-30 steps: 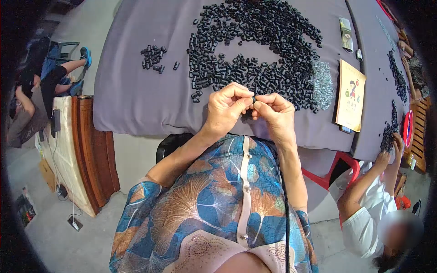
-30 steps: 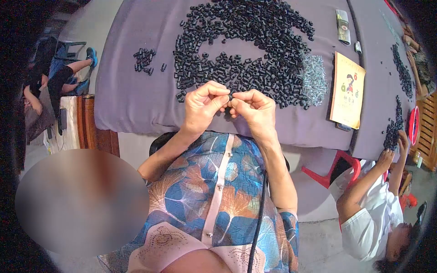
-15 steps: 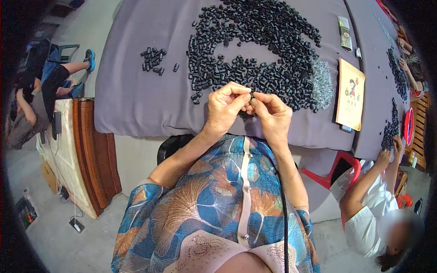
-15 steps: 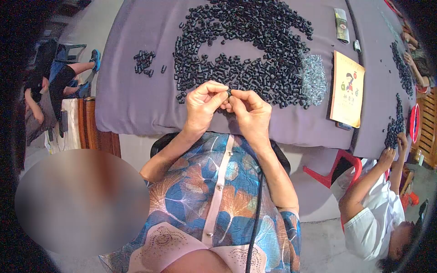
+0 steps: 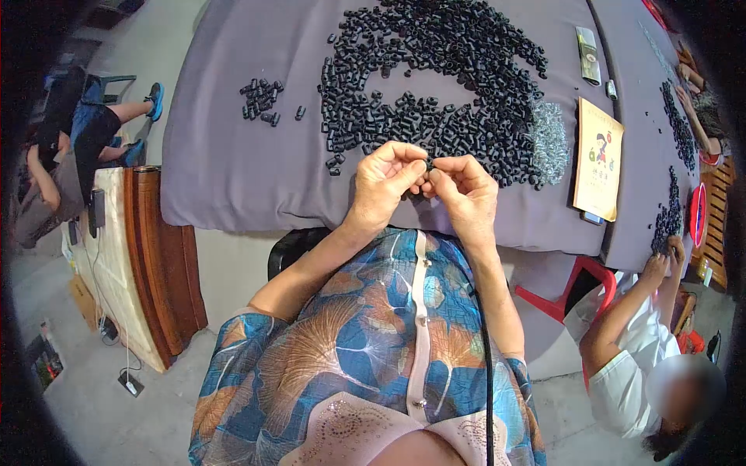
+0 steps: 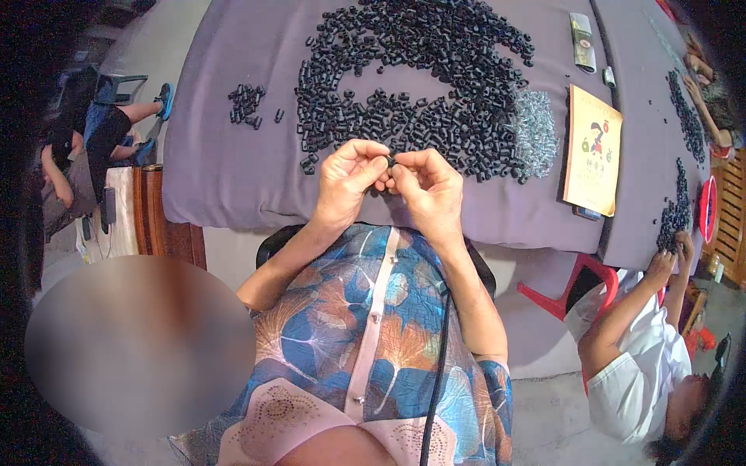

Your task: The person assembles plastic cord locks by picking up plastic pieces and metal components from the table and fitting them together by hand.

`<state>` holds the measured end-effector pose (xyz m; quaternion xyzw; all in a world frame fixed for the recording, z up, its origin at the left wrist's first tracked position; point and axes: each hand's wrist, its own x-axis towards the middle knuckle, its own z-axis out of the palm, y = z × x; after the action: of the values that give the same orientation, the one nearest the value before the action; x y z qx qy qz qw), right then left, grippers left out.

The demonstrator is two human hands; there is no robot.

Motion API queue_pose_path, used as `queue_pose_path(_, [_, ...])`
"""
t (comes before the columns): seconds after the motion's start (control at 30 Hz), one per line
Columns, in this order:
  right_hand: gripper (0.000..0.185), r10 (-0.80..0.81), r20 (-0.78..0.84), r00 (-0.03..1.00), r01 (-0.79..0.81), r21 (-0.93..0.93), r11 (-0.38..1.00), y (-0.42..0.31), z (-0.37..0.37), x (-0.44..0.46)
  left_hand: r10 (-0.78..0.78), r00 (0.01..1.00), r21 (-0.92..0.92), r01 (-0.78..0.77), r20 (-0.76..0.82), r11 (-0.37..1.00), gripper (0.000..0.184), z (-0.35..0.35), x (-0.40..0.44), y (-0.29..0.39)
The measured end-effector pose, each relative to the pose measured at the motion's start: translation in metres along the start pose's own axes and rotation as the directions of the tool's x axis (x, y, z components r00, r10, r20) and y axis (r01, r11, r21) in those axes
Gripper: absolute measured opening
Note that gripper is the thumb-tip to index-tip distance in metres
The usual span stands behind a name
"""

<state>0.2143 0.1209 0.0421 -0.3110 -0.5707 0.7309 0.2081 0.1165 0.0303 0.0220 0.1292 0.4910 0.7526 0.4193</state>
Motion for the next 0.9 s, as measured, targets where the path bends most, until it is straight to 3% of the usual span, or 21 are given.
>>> queue_pose_path(0.2, [0.01, 0.002, 0.035, 0.999, -0.001, -0.054, 0.999, -0.004, -0.001, 0.0, -0.066, 0.997, -0.042, 0.067, 0.042, 0.997, 0.014, -0.01, 0.001, -0.006])
queue_pose_path(0.5, [0.019, -0.023, 0.036, 0.999, 0.024, -0.014, 1.0, -0.007, -0.001, 0.005, 0.03, 0.999, -0.027, -0.029, 0.018, 0.999, 0.011, -0.001, 0.0, -0.002])
queue_pose_path(0.6, [0.02, -0.09, 0.025, 0.996, 0.093, -0.139, 0.986, -0.007, 0.002, 0.006, 0.105, 0.994, 0.044, -0.105, -0.006, 0.994, 0.012, 0.002, -0.002, 0.0])
queue_pose_path(0.7, [0.019, -0.165, 0.019, 0.986, 0.166, -0.203, 0.965, -0.004, 0.006, 0.011, 0.109, 0.993, -0.016, -0.11, -0.046, 0.994, 0.01, 0.001, 0.003, -0.004])
queue_pose_path(0.8, [0.018, -0.382, 0.033, 0.924, 0.339, -0.536, 0.773, -0.013, 0.018, 0.011, 0.155, 0.985, 0.074, -0.15, -0.071, 0.986, 0.013, -0.002, 0.003, -0.007])
queue_pose_path(0.9, [0.017, -0.375, 0.047, 0.926, 0.342, -0.529, 0.777, -0.014, 0.02, 0.015, 0.126, 0.988, 0.048, -0.122, -0.089, 0.991, 0.013, -0.002, 0.006, -0.003])
